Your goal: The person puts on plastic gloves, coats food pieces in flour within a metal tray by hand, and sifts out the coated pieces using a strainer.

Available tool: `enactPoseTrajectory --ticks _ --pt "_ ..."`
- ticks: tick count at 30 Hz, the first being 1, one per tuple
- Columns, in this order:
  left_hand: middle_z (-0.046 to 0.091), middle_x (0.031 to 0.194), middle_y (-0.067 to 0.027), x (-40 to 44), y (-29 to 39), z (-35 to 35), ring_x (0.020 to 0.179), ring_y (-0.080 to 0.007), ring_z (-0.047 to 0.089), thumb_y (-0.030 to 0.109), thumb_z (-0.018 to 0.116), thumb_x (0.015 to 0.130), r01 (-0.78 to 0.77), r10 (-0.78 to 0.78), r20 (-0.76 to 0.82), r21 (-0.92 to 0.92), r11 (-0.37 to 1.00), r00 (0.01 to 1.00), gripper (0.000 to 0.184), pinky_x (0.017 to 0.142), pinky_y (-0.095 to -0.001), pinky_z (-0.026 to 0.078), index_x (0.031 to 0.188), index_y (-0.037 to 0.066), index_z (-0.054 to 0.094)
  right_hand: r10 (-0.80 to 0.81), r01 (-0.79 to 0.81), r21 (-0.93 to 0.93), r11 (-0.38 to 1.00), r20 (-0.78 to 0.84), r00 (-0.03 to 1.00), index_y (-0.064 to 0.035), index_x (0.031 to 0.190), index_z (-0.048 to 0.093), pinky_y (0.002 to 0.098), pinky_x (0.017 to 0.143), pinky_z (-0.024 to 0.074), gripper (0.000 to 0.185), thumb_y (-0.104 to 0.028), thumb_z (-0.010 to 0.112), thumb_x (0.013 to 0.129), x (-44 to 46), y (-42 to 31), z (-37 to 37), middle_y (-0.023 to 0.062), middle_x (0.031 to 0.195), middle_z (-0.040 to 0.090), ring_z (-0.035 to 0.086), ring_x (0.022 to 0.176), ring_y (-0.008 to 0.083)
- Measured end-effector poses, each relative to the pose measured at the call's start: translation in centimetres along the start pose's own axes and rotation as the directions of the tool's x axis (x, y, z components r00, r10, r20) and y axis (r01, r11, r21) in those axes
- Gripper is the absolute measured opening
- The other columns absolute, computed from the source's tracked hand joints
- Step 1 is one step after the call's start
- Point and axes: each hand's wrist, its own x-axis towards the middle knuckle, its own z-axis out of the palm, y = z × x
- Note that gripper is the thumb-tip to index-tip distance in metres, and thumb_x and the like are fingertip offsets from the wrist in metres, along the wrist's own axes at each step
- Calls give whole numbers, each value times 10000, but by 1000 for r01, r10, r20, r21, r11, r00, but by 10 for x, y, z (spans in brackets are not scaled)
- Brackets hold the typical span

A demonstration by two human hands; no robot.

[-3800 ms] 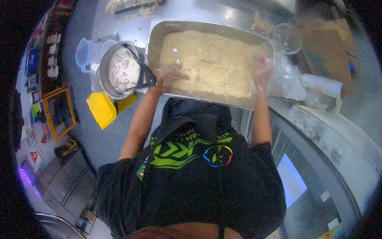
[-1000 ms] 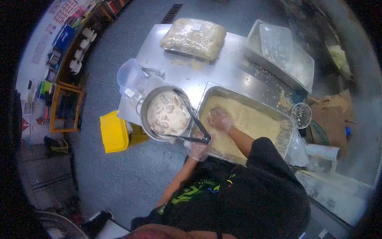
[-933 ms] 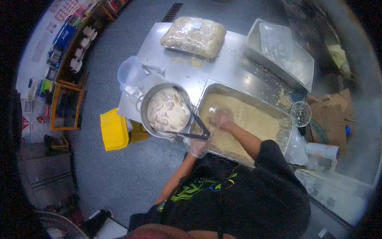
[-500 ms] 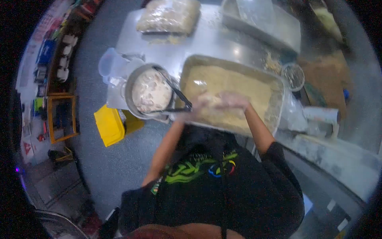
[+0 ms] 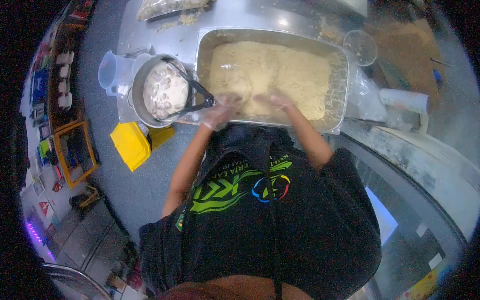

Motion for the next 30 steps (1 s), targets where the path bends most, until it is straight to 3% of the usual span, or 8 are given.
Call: enactPoseTrajectory --ticks 1,5,9,13,19,23,27,30 --pt "550 802 -159 -1 -2 -5 770 -305 546 280 489 783 232 -223 108 -80 969 969 242 650 -396 425 862 64 564 16 -26 127 992 75 997 9 1111 492 296 919 309 472 -360 440 822 6 -11 9 165 1162 469 433 1072 244" --pt "554 764 -147 -9 -120 76 693 -293 553 251 428 813 -31 117 -298 279 960 947 207 597 -388 437 820 88 555 195 -195 50 979 5 981 2 1103 505 276 915 305 427 -293 512 793 -4 -83 38 151 1135 491 450 1041 221" --pt "534 888 -107 7 -123 73 817 -202 518 197 373 831 259 -277 58 215 942 959 227 696 -316 419 944 61 516 174 -162 94 982 -140 975 23 1061 518 275 866 351 451 -266 609 726 -15 -138 37 108 1066 539 499 958 197" --pt "533 946 -128 29 -118 67 875 -205 520 233 424 800 167 -173 -8 307 937 985 298 738 -315 423 999 27 506 -142 15 -315 949 -384 912 38 1033 508 310 809 398 455 -250 617 698 -13 -149 16 117 1001 566 530 912 216" --pt "535 1005 -192 61 -110 73 927 -278 525 331 541 734 48 12 -174 334 941 985 459 751 -353 430 1026 -20 492 -594 -255 -868 425 -480 646 -3 1099 479 368 749 425 427 -186 536 717 30 -68 -41 191 963 555 542 881 277" --pt "508 1064 -208 78 -1 -29 967 -283 513 344 561 743 277 -337 397 201 939 854 510 782 -337 428 1058 -45 465 -458 -103 -979 175 -174 872 -9 1078 483 393 683 442 339 -170 446 782 38 -72 -28 176 850 578 561 753 301" --pt "532 1013 -137 70 -21 -5 917 -231 532 200 618 727 345 -291 185 -472 811 939 416 786 -316 436 1056 -5 466 -329 -200 -831 520 -411 850 -8 1086 482 368 664 454 331 -213 426 832 7 -135 -30 103 837 600 574 717 215" --pt "516 1022 -98 73 -14 4 925 -183 513 74 648 696 288 -216 211 -851 438 953 420 783 -289 443 1064 17 454 -250 203 -149 968 -470 846 -75 1107 503 289 645 440 376 -305 509 808 -7 -133 -28 44 834 588 552 758 141"
